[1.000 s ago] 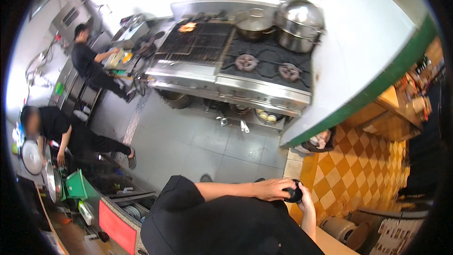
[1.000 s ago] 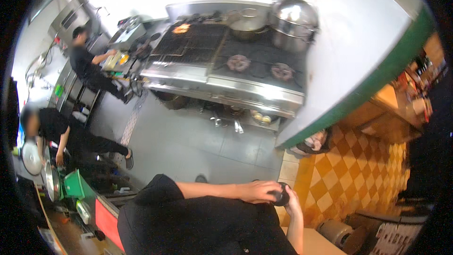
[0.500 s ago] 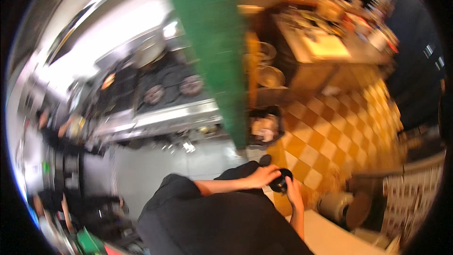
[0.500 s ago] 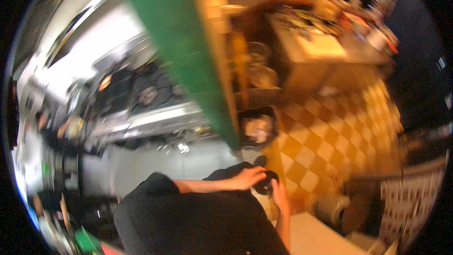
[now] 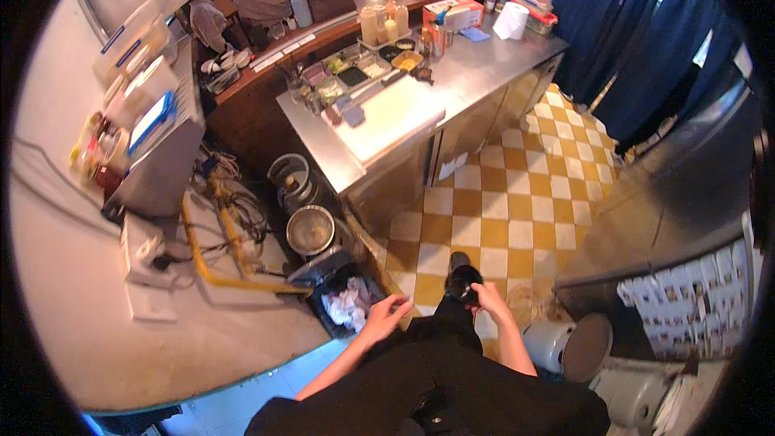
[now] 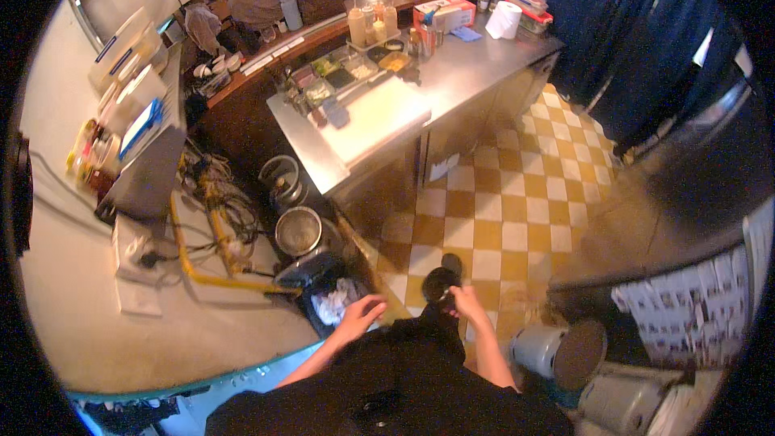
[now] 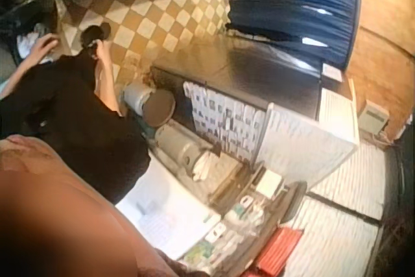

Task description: The person slices raw meat on a cutting board, uses a culinary torch to sear the pieces, and arranges them on a plate. They also wipe the cutting board with a paper towel and handle a small bowl of seasoning.

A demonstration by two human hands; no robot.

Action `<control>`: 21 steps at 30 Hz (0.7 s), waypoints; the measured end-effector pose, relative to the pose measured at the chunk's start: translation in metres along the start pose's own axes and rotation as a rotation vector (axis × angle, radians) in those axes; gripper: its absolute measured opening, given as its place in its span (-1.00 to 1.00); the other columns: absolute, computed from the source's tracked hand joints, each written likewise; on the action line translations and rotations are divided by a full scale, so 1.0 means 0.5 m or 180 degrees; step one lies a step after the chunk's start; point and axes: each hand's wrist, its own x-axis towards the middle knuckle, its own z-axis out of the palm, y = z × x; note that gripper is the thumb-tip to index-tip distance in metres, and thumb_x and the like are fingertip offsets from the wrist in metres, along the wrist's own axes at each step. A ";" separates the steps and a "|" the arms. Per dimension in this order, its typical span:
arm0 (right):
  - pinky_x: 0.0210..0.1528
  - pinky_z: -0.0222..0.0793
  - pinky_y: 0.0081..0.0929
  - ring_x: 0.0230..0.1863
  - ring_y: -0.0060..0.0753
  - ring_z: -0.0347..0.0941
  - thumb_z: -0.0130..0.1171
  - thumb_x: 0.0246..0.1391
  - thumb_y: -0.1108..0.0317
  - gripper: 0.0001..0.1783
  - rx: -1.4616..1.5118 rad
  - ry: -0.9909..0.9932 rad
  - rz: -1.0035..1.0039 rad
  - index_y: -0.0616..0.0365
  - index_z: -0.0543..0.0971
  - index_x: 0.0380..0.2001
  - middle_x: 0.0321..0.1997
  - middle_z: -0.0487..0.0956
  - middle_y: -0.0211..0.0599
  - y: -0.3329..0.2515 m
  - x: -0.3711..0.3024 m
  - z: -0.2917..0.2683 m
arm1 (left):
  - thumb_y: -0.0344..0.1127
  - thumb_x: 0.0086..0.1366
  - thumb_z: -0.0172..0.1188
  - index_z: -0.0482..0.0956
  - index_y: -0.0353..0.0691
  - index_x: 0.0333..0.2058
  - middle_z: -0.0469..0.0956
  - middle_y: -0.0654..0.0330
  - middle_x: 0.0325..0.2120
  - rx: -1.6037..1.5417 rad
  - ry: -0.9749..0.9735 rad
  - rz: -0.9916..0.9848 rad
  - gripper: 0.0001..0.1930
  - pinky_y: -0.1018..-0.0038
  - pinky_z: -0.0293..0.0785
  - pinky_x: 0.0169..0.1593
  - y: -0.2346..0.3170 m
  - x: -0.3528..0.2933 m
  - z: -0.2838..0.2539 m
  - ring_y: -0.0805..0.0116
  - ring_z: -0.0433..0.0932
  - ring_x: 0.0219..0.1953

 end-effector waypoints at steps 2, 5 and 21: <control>-0.66 0.46 -0.39 -0.69 -0.35 0.56 -0.05 0.39 0.14 -0.52 -0.0106 0.0457 -0.0124 0.33 0.64 -0.41 -0.60 0.67 -0.06 -0.067 0.151 -0.120 | 0.02 0.45 0.26 0.70 -0.34 -0.12 0.73 0.09 -0.39 0.0279 0.0199 -0.0572 -0.56 0.46 0.59 -0.19 -0.021 0.083 -0.023 0.38 0.72 -0.25; -0.67 0.50 -0.30 -0.72 -0.31 0.56 -0.08 0.39 0.16 -0.49 -0.0715 0.0989 -0.0395 0.40 0.62 -0.44 -0.61 0.66 -0.03 -0.169 0.494 -0.379 | -0.23 0.48 0.17 0.68 -0.38 -0.24 0.74 0.10 -0.42 0.0045 0.1064 -0.0773 -0.72 0.43 0.64 -0.21 -0.036 0.205 -0.012 0.35 0.76 -0.30; -0.70 0.46 -0.39 -0.68 -0.28 0.58 -0.01 0.36 0.26 -0.59 -0.0674 0.0673 -0.0403 0.53 0.53 -0.25 -0.52 0.69 0.01 -0.951 1.218 -0.300 | -0.43 0.41 0.23 0.67 -0.37 -0.19 0.75 0.12 -0.44 -0.0058 0.2439 -0.1542 -0.88 0.46 0.64 -0.29 0.097 0.409 0.027 0.41 0.74 -0.40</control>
